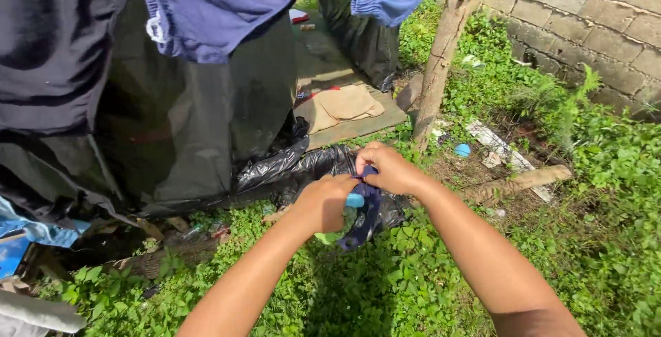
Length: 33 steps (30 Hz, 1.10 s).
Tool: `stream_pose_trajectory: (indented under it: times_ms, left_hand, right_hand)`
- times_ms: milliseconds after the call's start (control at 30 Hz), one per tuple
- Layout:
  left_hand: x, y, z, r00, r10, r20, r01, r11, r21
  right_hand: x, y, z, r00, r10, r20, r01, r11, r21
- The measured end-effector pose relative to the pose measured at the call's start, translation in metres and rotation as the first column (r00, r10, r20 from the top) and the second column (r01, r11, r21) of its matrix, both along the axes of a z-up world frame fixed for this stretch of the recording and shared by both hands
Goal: Hang washed laundry onto a clothesline and hangers in an outdoor yard area.
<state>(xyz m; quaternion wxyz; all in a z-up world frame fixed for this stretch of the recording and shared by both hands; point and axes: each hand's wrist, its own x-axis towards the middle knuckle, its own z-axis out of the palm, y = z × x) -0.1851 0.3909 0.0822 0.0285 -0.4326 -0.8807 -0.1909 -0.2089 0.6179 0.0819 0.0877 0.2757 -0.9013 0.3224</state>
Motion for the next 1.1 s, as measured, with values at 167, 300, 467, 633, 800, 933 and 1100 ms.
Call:
stream_pose_trajectory:
  times_ms: [167,300,467,633,800,933,1100]
  left_hand:
    - [-0.015,0.066,0.025,0.990,-0.137,0.015,0.137,0.990,-0.016]
    - [-0.027,0.111,0.040,0.981,-0.193,0.031,0.193,0.981,0.002]
    - [-0.031,0.142,0.057,0.988,-0.151,0.040,0.154,0.984,-0.092]
    - [-0.043,0.177,0.049,0.985,-0.175,0.007,0.169,0.939,-0.300]
    - [-0.055,0.219,0.047,0.974,-0.224,0.031,0.221,0.913,-0.343]
    - [-0.079,0.269,0.034,0.950,-0.305,0.071,0.314,0.926,-0.212]
    - [-0.113,0.321,0.058,0.841,-0.541,0.024,0.541,0.840,-0.029]
  right_hand:
    - [0.047,0.094,0.004,0.977,-0.166,-0.136,0.184,0.975,0.127]
    - [0.093,0.144,0.019,0.913,-0.371,-0.170,0.407,0.851,0.331]
    - [0.138,0.220,0.002,0.872,-0.425,-0.242,0.481,0.658,0.579]
    - [0.172,0.256,0.004,0.890,-0.342,-0.301,0.429,0.852,0.302]
    - [0.204,0.294,0.000,0.929,-0.351,0.122,0.370,0.847,-0.382]
    - [0.217,0.330,0.007,0.909,-0.255,0.330,0.399,0.761,-0.512]
    - [0.187,0.416,0.002,0.796,-0.552,0.251,0.597,0.642,-0.482]
